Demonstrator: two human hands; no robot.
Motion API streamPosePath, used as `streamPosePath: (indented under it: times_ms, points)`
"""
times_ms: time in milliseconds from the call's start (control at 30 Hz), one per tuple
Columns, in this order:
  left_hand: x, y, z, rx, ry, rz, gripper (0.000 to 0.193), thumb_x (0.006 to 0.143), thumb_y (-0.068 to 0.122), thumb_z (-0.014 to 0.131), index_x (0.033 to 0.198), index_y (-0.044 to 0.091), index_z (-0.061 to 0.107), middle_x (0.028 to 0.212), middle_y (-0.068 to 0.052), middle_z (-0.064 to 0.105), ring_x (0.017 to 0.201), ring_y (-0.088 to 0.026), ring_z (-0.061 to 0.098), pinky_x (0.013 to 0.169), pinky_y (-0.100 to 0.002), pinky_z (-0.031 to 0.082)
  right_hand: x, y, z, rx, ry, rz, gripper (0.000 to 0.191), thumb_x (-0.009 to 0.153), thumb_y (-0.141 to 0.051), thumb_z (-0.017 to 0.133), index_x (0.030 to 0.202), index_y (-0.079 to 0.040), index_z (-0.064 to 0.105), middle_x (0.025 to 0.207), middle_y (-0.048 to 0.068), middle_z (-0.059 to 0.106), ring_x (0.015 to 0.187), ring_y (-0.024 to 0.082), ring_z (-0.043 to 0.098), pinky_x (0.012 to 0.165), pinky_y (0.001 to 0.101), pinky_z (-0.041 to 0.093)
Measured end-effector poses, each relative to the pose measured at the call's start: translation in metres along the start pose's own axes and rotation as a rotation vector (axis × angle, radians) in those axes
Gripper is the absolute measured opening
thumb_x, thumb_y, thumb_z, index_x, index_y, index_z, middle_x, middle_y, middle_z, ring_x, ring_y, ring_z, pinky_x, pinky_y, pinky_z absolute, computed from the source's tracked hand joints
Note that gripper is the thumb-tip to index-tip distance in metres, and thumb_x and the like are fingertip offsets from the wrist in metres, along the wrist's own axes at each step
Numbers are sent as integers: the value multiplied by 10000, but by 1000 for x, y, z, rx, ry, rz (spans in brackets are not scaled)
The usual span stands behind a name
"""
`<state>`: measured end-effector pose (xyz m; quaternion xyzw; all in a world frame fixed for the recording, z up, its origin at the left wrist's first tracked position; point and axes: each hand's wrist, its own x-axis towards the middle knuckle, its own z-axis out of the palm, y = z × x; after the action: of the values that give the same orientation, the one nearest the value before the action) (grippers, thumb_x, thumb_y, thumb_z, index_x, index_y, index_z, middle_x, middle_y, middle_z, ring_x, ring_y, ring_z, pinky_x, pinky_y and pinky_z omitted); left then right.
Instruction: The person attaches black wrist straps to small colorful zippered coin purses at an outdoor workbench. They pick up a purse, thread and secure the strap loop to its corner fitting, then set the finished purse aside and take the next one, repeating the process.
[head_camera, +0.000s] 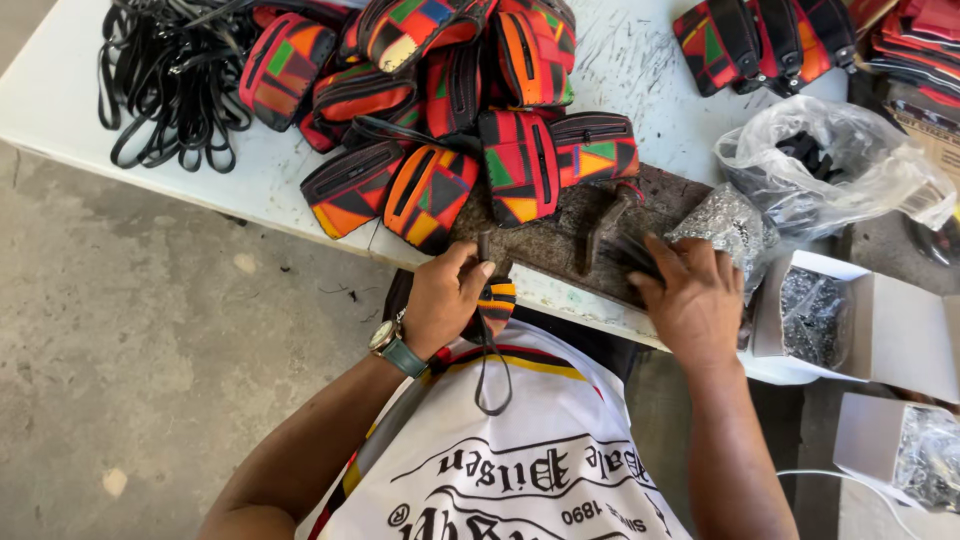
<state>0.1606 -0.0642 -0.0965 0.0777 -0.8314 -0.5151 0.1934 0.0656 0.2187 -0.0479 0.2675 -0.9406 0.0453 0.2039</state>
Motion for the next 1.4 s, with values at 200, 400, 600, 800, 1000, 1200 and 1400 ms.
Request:
streamPosePath:
  times_ms: [200, 400, 600, 800, 1000, 1200, 1400]
  points:
    - [27, 3, 7, 283, -225, 358, 131, 899, 128, 706, 938, 14, 655, 848, -198, 686, 812, -424, 663, 710, -520, 505, -9, -79, -15, 818, -121, -279, 517, 751, -170, 848, 1238, -106, 688, 1175, 127, 636, 1055, 309, 664, 916, 394, 567]
    - [57, 0, 26, 390, -321, 228, 331, 977, 325, 610, 806, 47, 667, 778, -184, 671, 755, -423, 655, 693, -542, 494, -19, -91, -6, 883, -333, -268, 458, 795, -52, 760, 1247, -113, 721, 1114, 115, 653, 994, 288, 686, 852, 378, 574]
    - [21, -19, -61, 243, -468, -89, 428, 1088, 325, 421, 942, 10, 670, 823, -158, 699, 746, -304, 701, 711, -432, 548, -23, -83, 4, 1003, -349, -248, 345, 857, -93, 764, 1201, -77, 734, 1070, 125, 686, 965, 277, 703, 846, 362, 568]
    - [-3, -15, -85, 110, -576, -4, 449, 808, 201, 713, 1195, -19, 664, 1140, -160, 736, 953, -272, 729, 813, -379, 574, -25, -85, 12, 1134, -365, -174, 283, 892, -113, 763, 1164, -39, 745, 1080, 122, 731, 979, 264, 719, 877, 352, 553]
    - [-1, -15, -79, 125, -555, 32, 421, 784, 201, 790, 1142, 0, 693, 1068, -150, 757, 951, -264, 742, 826, -369, 580, -35, -81, 15, 1220, -295, -174, 216, 915, -70, 743, 1123, -11, 739, 1110, 119, 767, 1058, 254, 738, 940, 348, 571]
    - [5, -3, -71, 141, -674, 148, 243, 822, 184, 786, 998, 23, 742, 921, -134, 767, 842, -247, 729, 761, -356, 559, -41, -68, 30, 1585, -328, 317, 205, 942, -10, 703, 1145, 6, 725, 1026, 155, 760, 974, 215, 743, 887, 339, 600]
    - [13, 28, -19, -349, -707, -119, 176, 941, 134, 668, 1006, -21, 613, 862, -46, 720, 779, -67, 602, 686, -274, 514, -17, -9, 17, 1735, -73, 572, 544, 866, 59, 680, 1369, -72, 519, 1120, 141, 669, 890, 229, 725, 767, 353, 609]
